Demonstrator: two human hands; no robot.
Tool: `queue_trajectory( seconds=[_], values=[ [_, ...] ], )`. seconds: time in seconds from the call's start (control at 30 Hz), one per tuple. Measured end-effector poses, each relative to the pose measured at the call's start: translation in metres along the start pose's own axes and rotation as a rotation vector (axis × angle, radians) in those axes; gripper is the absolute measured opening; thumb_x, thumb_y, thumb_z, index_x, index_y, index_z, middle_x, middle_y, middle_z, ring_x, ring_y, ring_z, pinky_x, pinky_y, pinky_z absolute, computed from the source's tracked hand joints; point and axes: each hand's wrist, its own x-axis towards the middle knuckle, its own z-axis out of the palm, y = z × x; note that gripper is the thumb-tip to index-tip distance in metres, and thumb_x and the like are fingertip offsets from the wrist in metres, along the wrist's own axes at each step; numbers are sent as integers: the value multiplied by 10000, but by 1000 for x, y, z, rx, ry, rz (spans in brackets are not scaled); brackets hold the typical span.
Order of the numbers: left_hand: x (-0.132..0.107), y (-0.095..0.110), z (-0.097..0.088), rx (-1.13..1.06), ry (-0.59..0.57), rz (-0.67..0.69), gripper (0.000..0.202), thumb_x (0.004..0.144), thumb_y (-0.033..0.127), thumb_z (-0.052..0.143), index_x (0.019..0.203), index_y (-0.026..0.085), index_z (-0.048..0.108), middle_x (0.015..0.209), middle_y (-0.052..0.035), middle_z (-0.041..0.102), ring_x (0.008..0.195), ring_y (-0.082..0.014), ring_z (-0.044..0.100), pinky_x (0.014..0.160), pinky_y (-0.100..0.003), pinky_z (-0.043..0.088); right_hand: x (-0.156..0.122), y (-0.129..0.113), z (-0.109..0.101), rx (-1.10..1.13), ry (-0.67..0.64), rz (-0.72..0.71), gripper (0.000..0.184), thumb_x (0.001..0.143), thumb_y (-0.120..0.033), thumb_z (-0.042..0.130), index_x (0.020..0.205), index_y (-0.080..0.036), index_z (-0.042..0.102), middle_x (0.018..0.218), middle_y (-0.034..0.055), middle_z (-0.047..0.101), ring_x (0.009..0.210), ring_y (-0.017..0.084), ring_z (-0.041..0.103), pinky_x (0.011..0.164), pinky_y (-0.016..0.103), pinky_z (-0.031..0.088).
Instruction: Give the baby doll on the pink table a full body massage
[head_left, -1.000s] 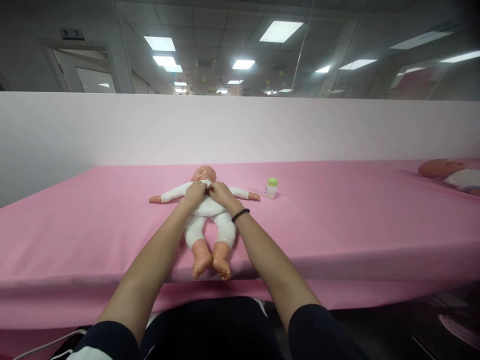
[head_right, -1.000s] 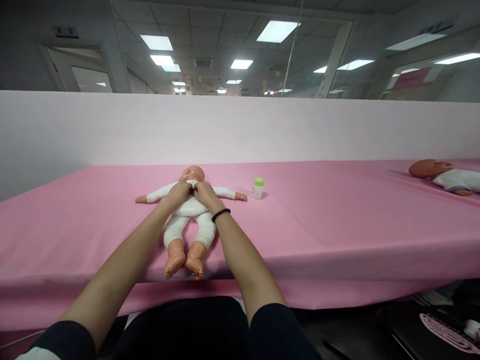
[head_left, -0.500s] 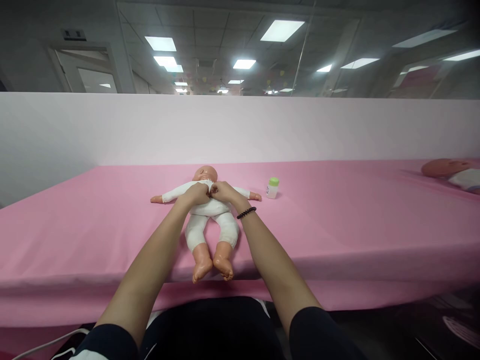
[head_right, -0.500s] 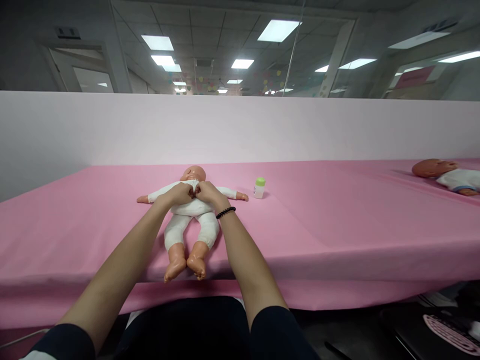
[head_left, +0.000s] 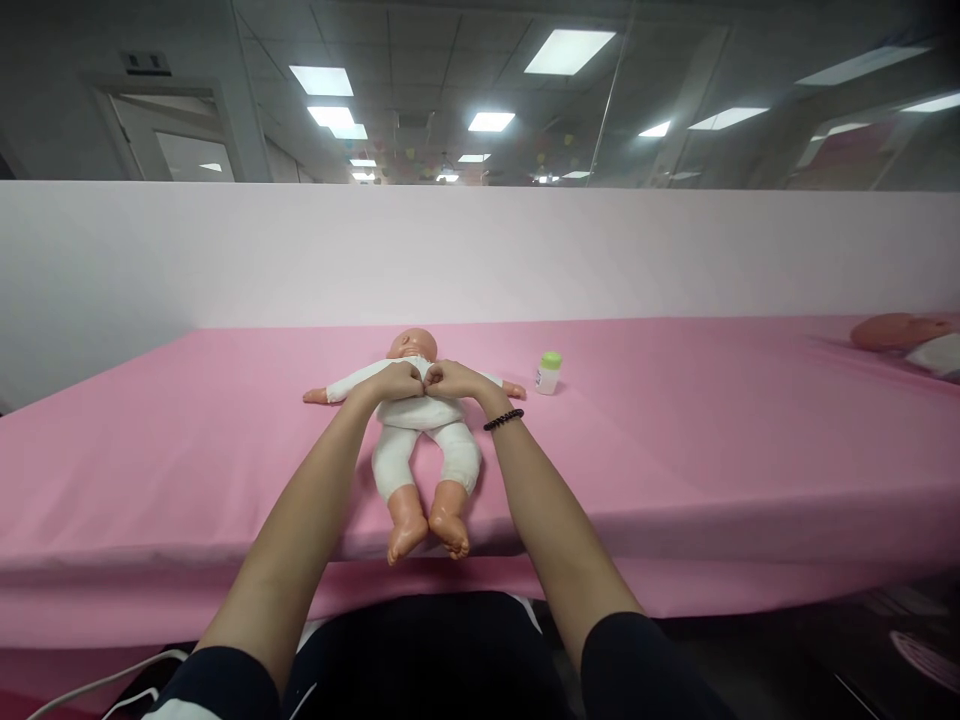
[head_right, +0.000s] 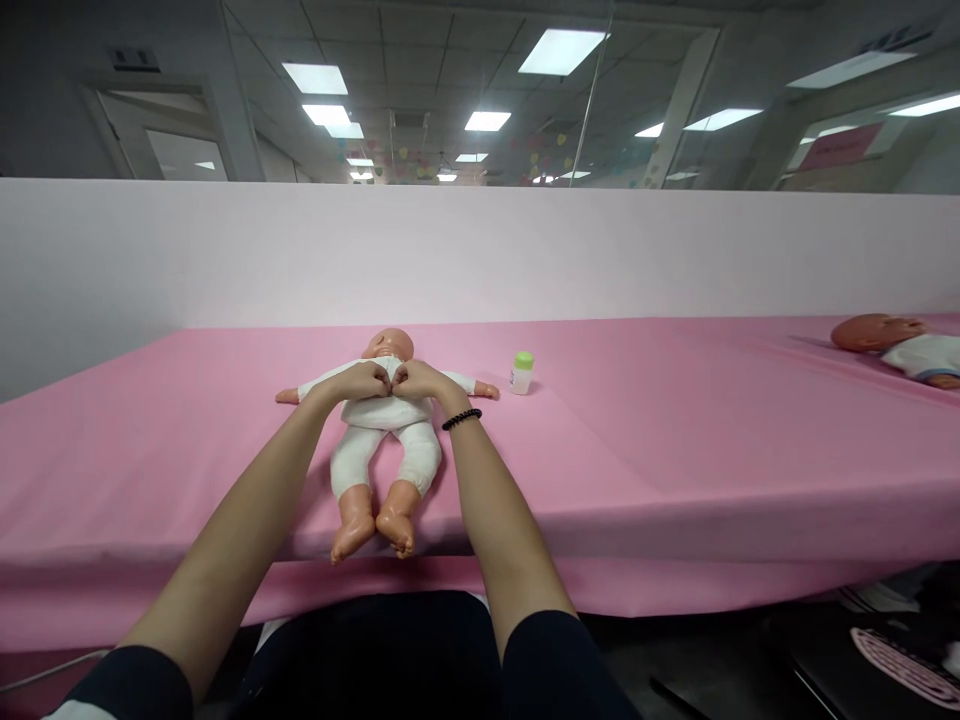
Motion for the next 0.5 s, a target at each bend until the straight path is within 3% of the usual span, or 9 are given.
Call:
queue_trajectory(
  seconds=[0.23,0.5],
  values=[
    [0,5,4,15,-48,-38,183,728,242,652,879,169,723,902,-68,739,871,-242,660,683,-313,461,0,-5,5,-22,-2,32,67,767,-102,575,768,-169,582,743,-17,571,656,106,422,578,240,295],
    [-8,8,-7,46,-39,-8,167,772,283,679,881,178,747,873,-39,736,846,-218,669,642,-286,465,-9,-12,-9,-5,-99,-16,51,747,-159,583,747,-172,633,729,-29,564,671,108,430,604,242,311]
  ],
)
